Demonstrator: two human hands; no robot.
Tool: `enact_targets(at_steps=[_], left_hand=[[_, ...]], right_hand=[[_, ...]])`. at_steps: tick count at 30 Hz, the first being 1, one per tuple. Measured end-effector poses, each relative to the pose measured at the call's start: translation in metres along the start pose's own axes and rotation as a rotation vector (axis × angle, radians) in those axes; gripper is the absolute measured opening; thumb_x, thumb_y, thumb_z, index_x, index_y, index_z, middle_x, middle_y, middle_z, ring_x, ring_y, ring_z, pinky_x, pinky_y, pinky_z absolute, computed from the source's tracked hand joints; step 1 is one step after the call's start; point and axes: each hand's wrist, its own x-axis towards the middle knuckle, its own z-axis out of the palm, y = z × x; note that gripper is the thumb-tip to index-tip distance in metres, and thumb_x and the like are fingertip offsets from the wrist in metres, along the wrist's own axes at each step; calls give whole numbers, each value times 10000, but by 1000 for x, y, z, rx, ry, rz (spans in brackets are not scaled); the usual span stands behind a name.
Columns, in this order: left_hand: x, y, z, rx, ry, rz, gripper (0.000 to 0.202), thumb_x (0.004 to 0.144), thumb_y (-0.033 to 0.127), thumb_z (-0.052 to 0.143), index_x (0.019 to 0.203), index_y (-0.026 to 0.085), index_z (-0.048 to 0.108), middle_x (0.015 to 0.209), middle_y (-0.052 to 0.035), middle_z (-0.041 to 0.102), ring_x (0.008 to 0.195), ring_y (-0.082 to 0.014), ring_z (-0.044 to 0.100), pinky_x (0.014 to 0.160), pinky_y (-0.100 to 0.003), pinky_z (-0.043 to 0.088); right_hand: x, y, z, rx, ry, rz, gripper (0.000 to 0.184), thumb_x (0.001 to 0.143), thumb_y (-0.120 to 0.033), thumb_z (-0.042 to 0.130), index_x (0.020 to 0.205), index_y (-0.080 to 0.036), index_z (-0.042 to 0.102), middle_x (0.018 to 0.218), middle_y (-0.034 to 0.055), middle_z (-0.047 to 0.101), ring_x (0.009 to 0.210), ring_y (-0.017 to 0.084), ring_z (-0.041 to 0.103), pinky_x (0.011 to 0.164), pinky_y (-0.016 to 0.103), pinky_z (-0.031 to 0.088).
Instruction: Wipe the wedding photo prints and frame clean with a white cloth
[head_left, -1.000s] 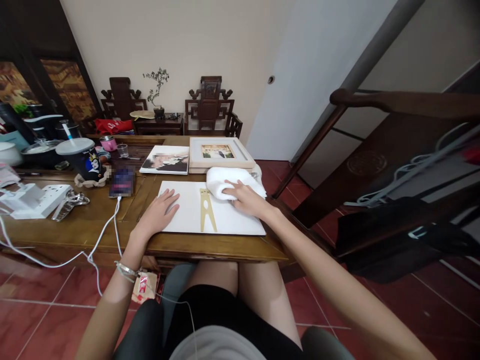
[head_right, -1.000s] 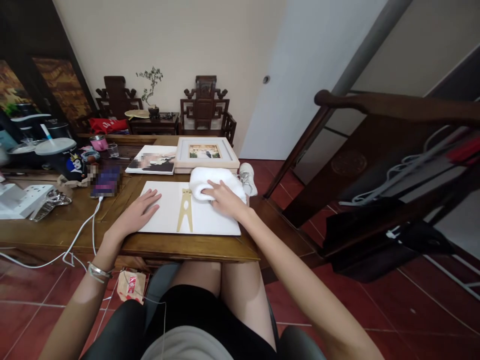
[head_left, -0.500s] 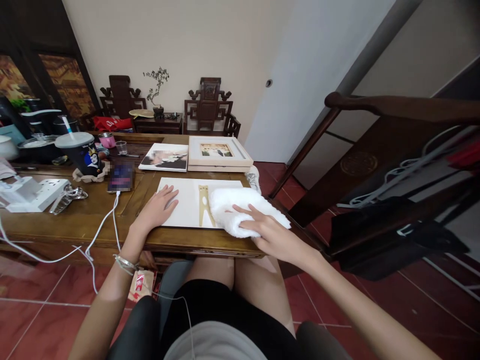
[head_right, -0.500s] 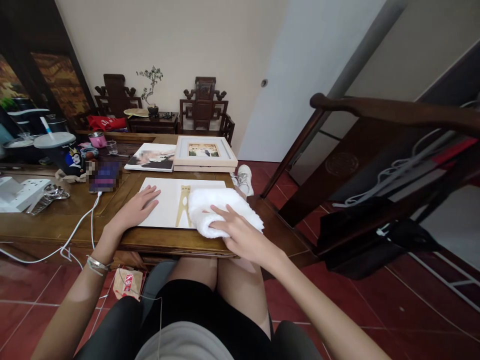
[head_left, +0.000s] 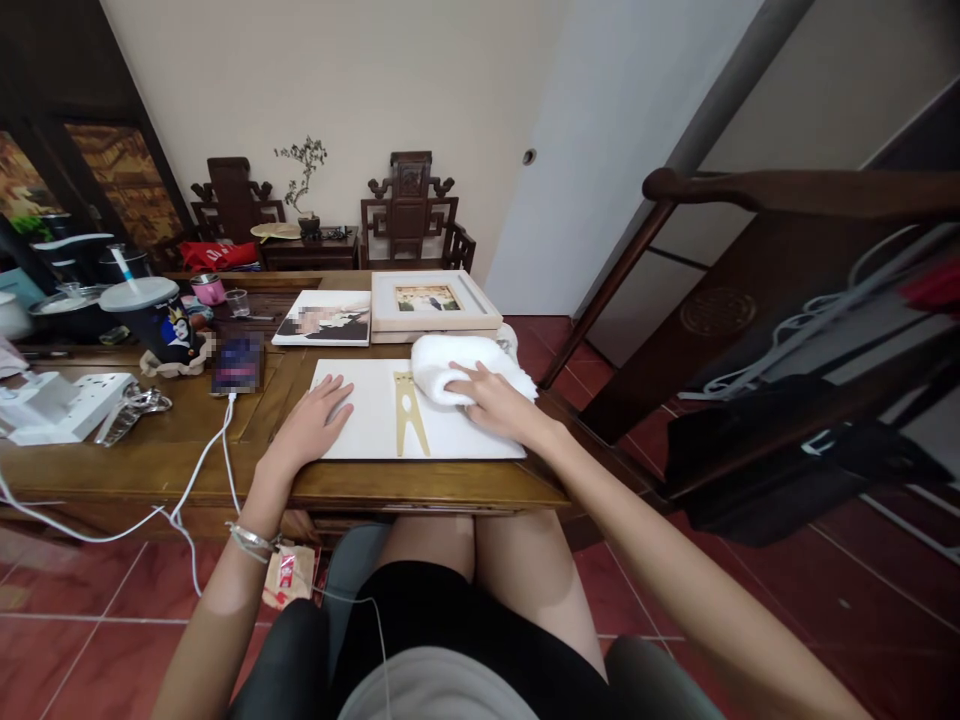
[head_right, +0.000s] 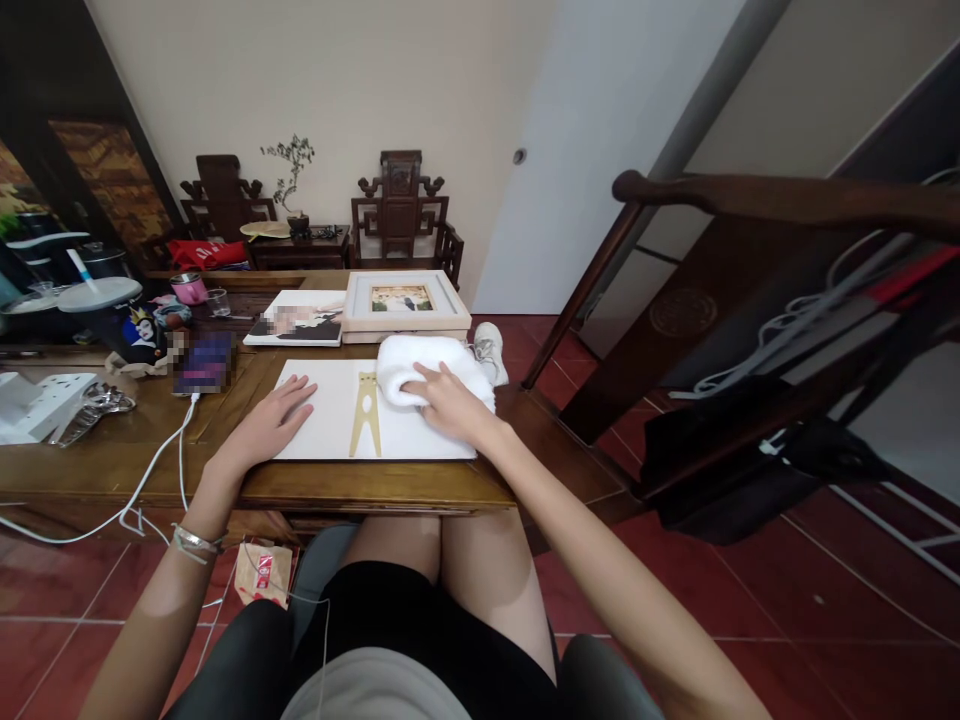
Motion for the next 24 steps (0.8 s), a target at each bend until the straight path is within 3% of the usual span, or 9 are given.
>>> enact_targets(at_steps=[6, 10, 13, 18, 21, 24], left_hand=[[1, 2, -1, 14, 2, 16, 561, 954, 413, 328, 1398, 108, 484, 1525, -138, 390, 1452, -270, 276, 1177, -468, 246], [1, 2, -1, 8, 7, 28, 565, 956, 408, 328, 1405, 99, 478, 1525, -144, 389, 1450, -275, 280, 1178, -460, 245], [1, 0, -1, 15, 4, 38, 572, 956, 415, 328, 1406, 95, 474, 1525, -146, 388, 1449, -273, 283, 1180, -457, 243], [2, -4, 1, -2, 3, 34, 563, 963, 409, 302, 1409, 111, 475, 1527, -135, 387, 1453, -270, 274, 1176, -488, 242], [2, -6, 2, -13, 9, 40, 550, 969, 392, 286, 1406, 121, 480, 1527, -132, 388, 1452, -267, 278, 1174, -497, 243], [2, -6, 3, -16, 14, 37, 543, 967, 388, 295, 1402, 125, 485, 1524, -129, 393, 1449, -265, 285, 1173, -493, 250]], right_hand=[[-78, -54, -25, 85, -50, -91, 592, 598, 81, 387, 1061, -167, 660, 1468, 143, 471, 1423, 289, 310, 1159, 573, 252], [-99, -70, -38, 110, -104, -89, 596, 575, 74, 387, 1014, -208, 675, 1495, 86, 446, 1433, 265, 293, 1167, 546, 257], [-85, -59, -35, 122, -94, -66, 596, 589, 57, 394, 1057, -189, 669, 1464, 129, 479, 1406, 283, 349, 1150, 553, 281], [-22, -14, -17, 104, -58, -78, 567, 651, 52, 400, 1097, -193, 651, 1216, 81, 682, 1374, 299, 408, 1112, 558, 312], [16, 11, -7, 63, -2, -21, 521, 682, 37, 401, 1084, -166, 661, 1158, 96, 705, 1262, 307, 536, 1076, 522, 347], [33, 22, -2, 47, 25, 11, 513, 682, 35, 395, 1078, -145, 667, 1155, 120, 703, 1161, 306, 608, 1070, 520, 341]])
